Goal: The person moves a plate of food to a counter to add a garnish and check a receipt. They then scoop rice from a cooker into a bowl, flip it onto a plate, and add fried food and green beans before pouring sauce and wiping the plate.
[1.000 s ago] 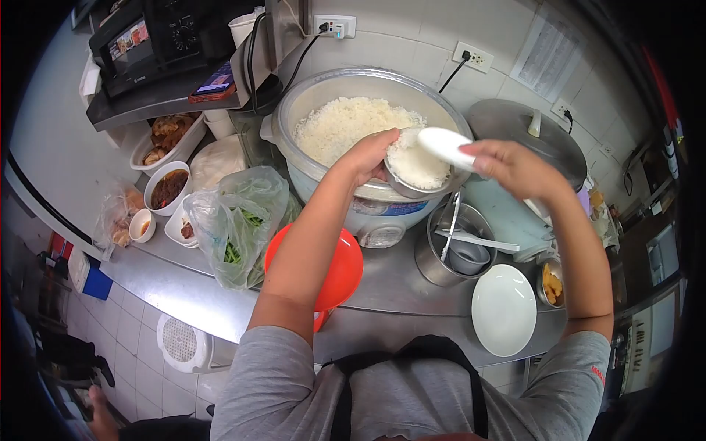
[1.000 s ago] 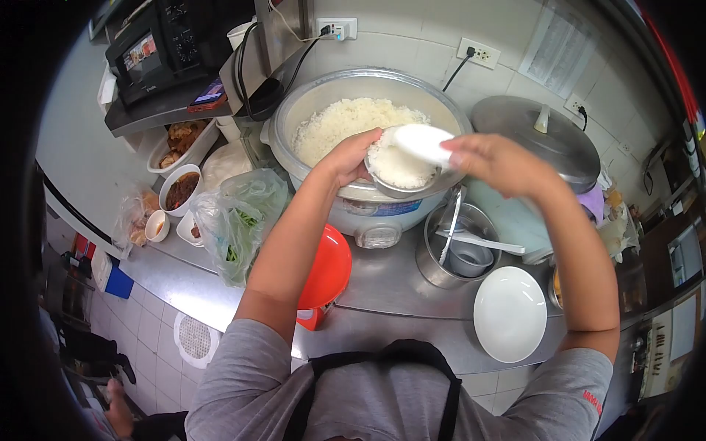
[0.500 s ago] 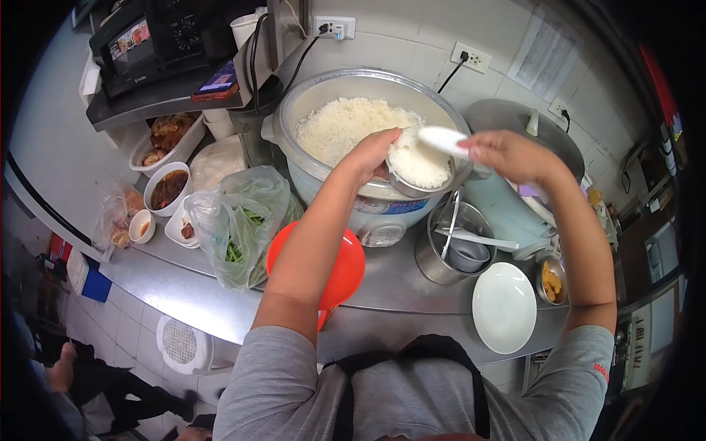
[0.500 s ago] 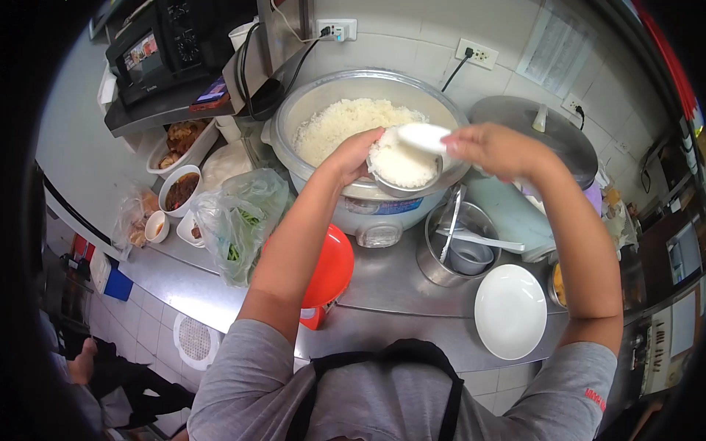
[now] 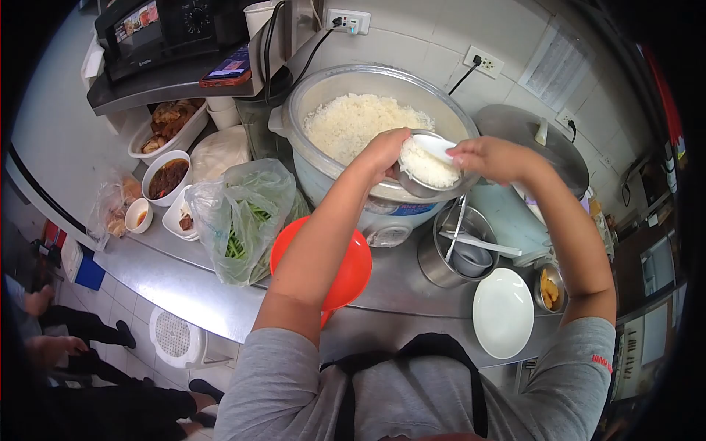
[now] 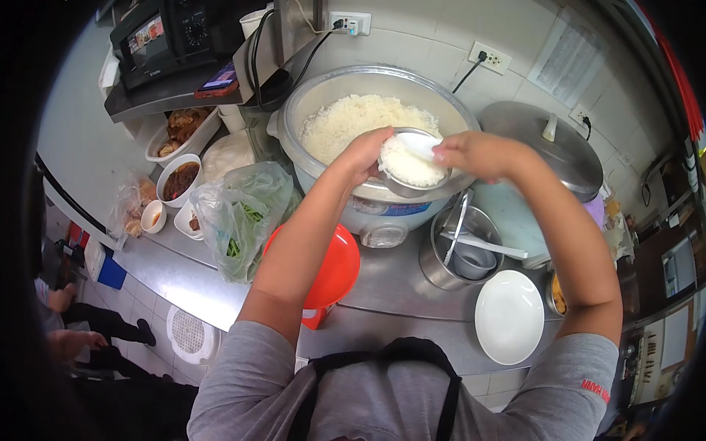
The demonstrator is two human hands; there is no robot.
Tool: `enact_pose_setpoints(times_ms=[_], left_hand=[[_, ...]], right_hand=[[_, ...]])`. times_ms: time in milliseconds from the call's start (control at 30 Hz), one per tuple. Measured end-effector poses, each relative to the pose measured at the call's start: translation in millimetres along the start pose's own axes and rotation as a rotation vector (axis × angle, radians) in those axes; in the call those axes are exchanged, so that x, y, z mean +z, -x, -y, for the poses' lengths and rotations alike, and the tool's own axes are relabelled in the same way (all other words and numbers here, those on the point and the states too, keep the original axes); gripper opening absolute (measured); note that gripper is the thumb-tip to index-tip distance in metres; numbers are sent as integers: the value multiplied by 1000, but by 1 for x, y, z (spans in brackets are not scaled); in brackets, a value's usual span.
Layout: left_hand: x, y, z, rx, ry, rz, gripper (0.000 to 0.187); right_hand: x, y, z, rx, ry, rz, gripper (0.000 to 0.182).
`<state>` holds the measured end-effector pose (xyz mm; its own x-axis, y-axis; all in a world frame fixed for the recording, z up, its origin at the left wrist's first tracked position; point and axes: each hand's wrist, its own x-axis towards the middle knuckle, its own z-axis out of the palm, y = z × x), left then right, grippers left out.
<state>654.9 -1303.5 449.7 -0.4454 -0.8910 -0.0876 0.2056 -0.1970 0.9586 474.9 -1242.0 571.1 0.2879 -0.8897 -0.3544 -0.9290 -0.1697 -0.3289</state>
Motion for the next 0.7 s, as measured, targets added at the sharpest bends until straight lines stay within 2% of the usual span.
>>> enact_pose_setpoints(times_ms=[33,67,167,200,267,333,433,533,600,700], left_hand=[[1,0,-1,-14,-12,4,36],[3,0,0,6,6,4,37],[2,0,-3,4,-12,5,38],[1,5,-8,-13,-88,26,40],[3,5,-4,-15,12,21,40],[4,5,-5,-27,9,24,38],[4,8,-8,-36,-13,7,38],[2,5,-4,-5,-16,10,37],[4,8,-5,0,-27,15,37],[8,11,-9,36,-42,4,37]], right_hand=[[-3,4,1,4,-12,0,46],[-5,12,4,16,-20,-87,45],[6,25,0,-414,278,-383,42],[14,43,27,-347,453,-390,39],[22,50,55,-169,643,-320,38],[25,48,61,-37,743,-297,37],[29,38,48,-1,685,-313,40],[39,24,15,-151,462,-348,41],[17,24,7,-127,141,-162,40],[-2,23,11,-51,6,-130,40]])
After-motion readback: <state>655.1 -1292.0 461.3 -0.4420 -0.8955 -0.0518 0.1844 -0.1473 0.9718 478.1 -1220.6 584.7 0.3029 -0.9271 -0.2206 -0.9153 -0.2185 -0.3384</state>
